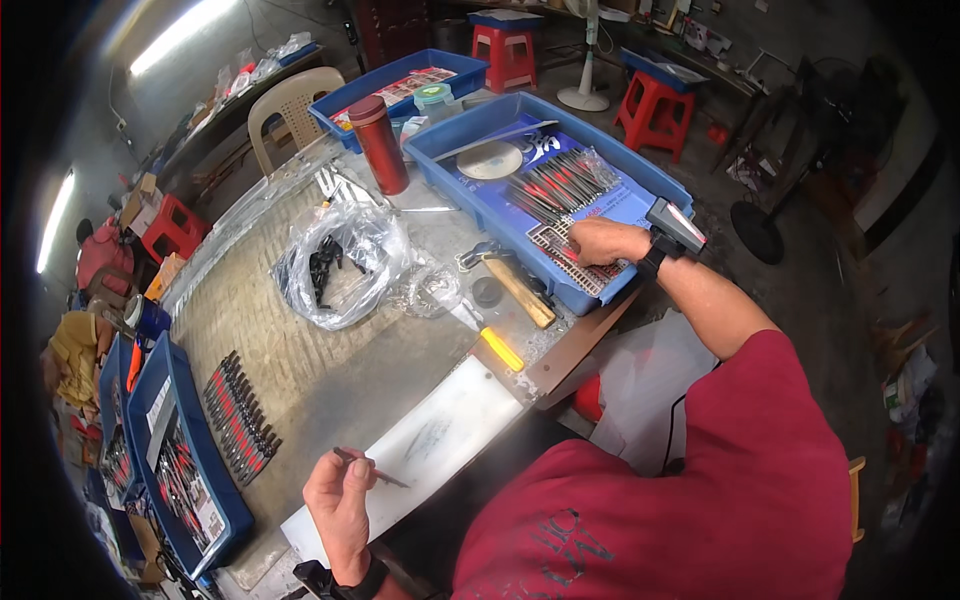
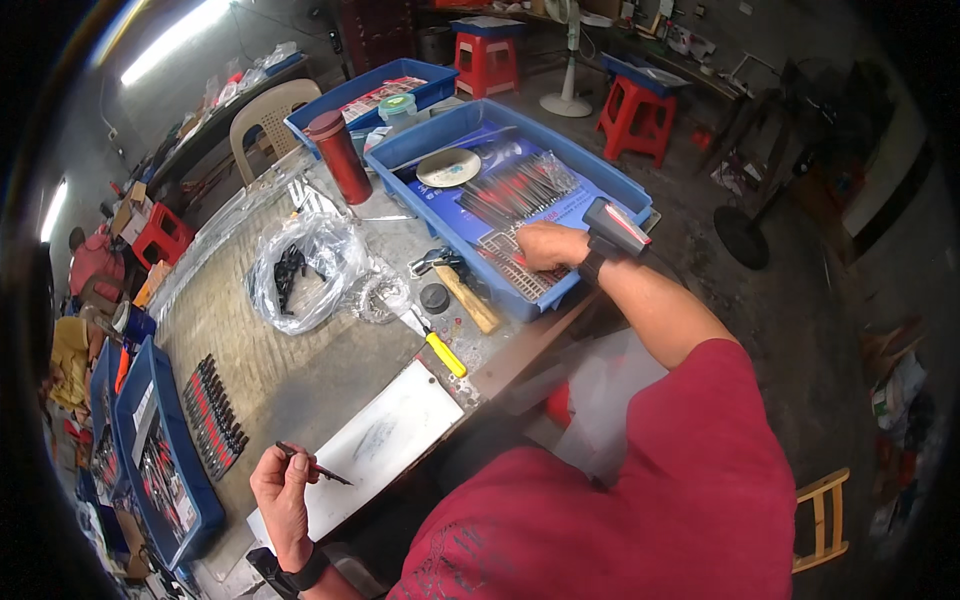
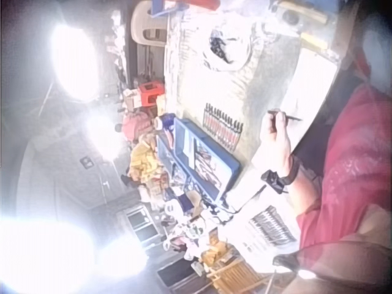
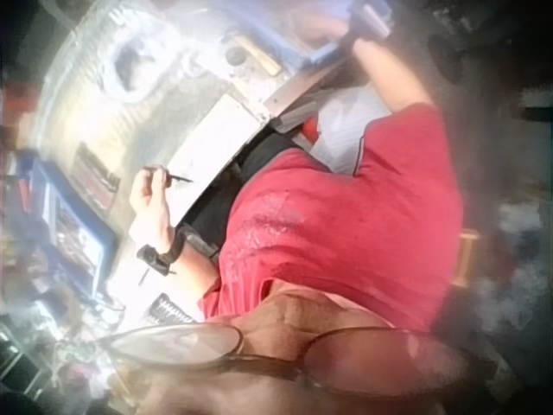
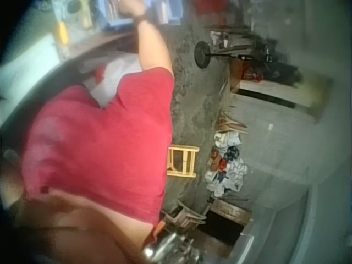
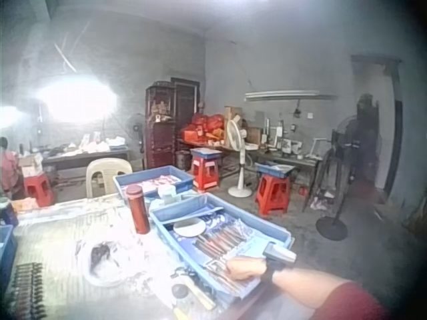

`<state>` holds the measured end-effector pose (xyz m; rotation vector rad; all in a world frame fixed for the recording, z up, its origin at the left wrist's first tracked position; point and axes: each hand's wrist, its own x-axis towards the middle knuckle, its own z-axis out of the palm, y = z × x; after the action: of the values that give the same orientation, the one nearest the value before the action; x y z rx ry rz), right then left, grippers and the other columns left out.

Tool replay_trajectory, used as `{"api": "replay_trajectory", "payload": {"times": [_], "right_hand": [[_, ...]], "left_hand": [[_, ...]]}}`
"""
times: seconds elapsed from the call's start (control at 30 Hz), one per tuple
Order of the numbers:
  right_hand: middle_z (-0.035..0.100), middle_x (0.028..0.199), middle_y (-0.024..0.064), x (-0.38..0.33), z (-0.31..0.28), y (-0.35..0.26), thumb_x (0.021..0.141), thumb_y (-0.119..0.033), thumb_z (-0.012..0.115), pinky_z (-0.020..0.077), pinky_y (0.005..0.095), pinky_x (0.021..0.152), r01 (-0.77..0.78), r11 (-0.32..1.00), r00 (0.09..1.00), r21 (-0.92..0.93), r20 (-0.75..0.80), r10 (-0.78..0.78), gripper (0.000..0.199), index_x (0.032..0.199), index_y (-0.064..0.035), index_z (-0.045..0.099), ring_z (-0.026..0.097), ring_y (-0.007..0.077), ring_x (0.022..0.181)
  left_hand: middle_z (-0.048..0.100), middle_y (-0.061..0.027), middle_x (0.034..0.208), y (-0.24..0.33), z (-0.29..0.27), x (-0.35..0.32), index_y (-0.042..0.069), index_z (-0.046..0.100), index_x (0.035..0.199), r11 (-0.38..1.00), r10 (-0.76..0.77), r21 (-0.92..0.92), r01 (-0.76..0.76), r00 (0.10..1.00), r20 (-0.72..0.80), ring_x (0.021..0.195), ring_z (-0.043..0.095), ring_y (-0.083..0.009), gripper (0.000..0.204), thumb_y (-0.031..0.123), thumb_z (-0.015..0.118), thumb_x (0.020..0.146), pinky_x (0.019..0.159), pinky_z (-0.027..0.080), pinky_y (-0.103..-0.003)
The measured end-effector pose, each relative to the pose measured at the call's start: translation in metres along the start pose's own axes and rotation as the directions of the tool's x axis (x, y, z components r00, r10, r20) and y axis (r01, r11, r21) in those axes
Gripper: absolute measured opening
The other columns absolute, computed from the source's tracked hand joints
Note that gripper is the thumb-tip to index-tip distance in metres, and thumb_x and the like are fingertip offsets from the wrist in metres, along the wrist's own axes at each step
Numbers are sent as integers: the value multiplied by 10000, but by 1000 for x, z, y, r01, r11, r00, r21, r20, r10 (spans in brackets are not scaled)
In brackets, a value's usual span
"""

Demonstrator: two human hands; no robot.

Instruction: The person repeatedly picks small black components from a plastic bag and inserts them into metal shafts with red bands. Each assembled unit is placed in a blue tray on the workbench. The process is repeated multiple times throughout the clip.

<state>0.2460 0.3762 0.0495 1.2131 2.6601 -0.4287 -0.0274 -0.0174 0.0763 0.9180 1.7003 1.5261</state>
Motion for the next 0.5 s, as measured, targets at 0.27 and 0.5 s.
{"api": "replay_trajectory", "payload": {"times": [0.27,0.5], "right_hand": [[635,802,289,3,0,1,691,-59,581,508,423,658,-74,996,995,-45,71,77,230,825,117,643,665,367,773],[626,768,281,-6,-16,7,677,-113,599,493,437,643,-61,996,997,70,-45,65,241,821,72,655,652,374,732]], "left_hand": [[596,-38,758,-3,3,-2,5,583,878,1000,19,10,-19,1000,-20,663,548,-110,179,169,649,904,624,446,-235],[586,-44,758,-4,0,-5,11,571,877,999,32,-30,-34,998,-55,658,540,-111,162,161,616,922,619,449,-240]]}}
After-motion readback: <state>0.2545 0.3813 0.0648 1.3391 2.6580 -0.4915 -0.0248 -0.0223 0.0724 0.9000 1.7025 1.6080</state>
